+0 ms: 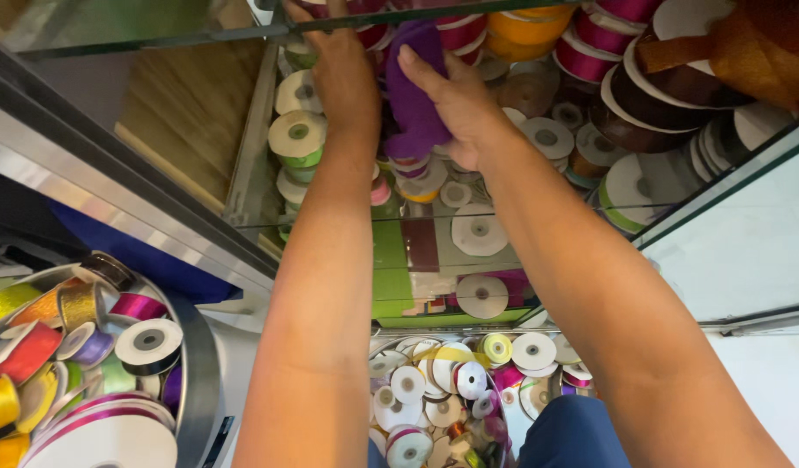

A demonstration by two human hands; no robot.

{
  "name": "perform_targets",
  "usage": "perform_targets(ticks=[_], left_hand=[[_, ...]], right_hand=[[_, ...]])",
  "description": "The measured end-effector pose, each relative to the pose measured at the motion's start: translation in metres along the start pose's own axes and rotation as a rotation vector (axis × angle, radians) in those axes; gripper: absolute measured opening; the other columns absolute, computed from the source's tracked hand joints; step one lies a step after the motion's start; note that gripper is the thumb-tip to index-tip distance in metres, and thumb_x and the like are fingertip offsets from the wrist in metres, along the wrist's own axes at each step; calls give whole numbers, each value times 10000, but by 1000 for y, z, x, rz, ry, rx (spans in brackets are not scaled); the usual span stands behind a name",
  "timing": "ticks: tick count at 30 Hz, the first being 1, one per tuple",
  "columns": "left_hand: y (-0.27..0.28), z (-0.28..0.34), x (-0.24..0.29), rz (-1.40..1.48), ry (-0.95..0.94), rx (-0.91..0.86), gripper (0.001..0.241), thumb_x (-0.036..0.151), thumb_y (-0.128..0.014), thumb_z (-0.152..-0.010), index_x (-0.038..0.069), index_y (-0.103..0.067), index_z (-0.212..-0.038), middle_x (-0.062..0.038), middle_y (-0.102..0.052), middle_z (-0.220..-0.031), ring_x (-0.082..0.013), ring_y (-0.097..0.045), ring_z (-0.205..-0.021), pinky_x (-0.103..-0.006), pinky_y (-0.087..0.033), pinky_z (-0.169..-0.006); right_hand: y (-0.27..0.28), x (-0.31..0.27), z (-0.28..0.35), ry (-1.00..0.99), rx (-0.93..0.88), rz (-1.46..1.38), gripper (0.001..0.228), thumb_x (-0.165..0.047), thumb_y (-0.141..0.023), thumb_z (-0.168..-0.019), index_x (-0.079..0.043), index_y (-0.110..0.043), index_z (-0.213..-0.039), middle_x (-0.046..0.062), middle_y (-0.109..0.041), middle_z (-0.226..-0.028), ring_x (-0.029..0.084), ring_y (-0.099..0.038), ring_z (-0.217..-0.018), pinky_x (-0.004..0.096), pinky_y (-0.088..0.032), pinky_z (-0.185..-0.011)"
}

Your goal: The person sits on the floor and organizes spools of ribbon by wiping them with a purple cloth and stacking them in a glass cabinet. They handle multiple spools, including white and pink ribbons, and place them on shelves.

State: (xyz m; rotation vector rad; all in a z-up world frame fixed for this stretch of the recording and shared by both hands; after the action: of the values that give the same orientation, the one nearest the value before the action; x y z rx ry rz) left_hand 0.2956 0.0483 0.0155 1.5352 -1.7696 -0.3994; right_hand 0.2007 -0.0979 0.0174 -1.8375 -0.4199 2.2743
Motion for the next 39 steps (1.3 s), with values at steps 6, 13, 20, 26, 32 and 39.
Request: perform_targets(ticks=[6,13,20,26,32,39], left_hand=[[-1,0,-13,352,-34,-122,873,-120,-701,-792,203,-318,-1507,-293,29,-1605,-586,-393,-1412,-513,-572,-807],[61,68,0,573,-151,-197,1065,-129,-753,-945,276,-33,-1616,-232,130,-1710,-606,-325,-1588,-393,-431,-563],[182,177,58,725,-330,-142,566,-200,-527,-850,-2,-423,-1369,-290,-400,-1406,-503,-404,-1391,-496,-353,-1224],[203,281,53,838,-209,-174,355,-91,-415,-1059,-7,-439,-1402,-260,-452,-1461,-445,-460,-1445,-465,-339,-1301],[116,398,32,858,-128,-434,548,-62,-501,-1077,193,-320,-1526,-143,-530,-1459,-318,-642,-1307,-406,-602,-1194],[-32,569,-70,357,206,-1210,245,178,-651,-897,74,-689,-1116,-159,-694,-1066,-405,-679,-1069,-557,-538,-918]], right_hand=[[2,7,-7,116,-18,-7,453,-391,-682,-814,-129,-615,-1178,52,-699,-995,167,-674,-871,338,-597,-715],[9,5,27,289,-54,136,415,-346,-669,-884,-163,-603,-1251,45,-717,-1031,156,-705,-898,313,-650,-775],[39,9,117,597,-123,385,246,-295,-688,-974,-153,-584,-1145,12,-657,-1124,95,-614,-1042,270,-533,-942],[64,48,204,576,-114,780,136,-201,-688,-1085,-121,-578,-1095,-16,-598,-1068,67,-518,-1009,291,-488,-891],[116,166,223,115,-134,613,551,-304,-663,-939,-95,-486,-1417,104,-665,-1158,212,-697,-949,329,-636,-732],[162,299,238,-194,-124,953,641,-354,-745,-888,-155,-528,-1457,267,-652,-1236,467,-610,-1171,558,-475,-998]])
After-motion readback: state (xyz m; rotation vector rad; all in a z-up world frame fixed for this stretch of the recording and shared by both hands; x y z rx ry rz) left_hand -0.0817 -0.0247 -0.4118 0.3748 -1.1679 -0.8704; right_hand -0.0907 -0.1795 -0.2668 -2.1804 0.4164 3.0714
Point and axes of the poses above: each hand's wrist, its own z-axis away from the middle knuckle, its own y-axis out of the back of the hand, x = y × z, the point moved 8 cm from there along -z, towards the middle knuckle
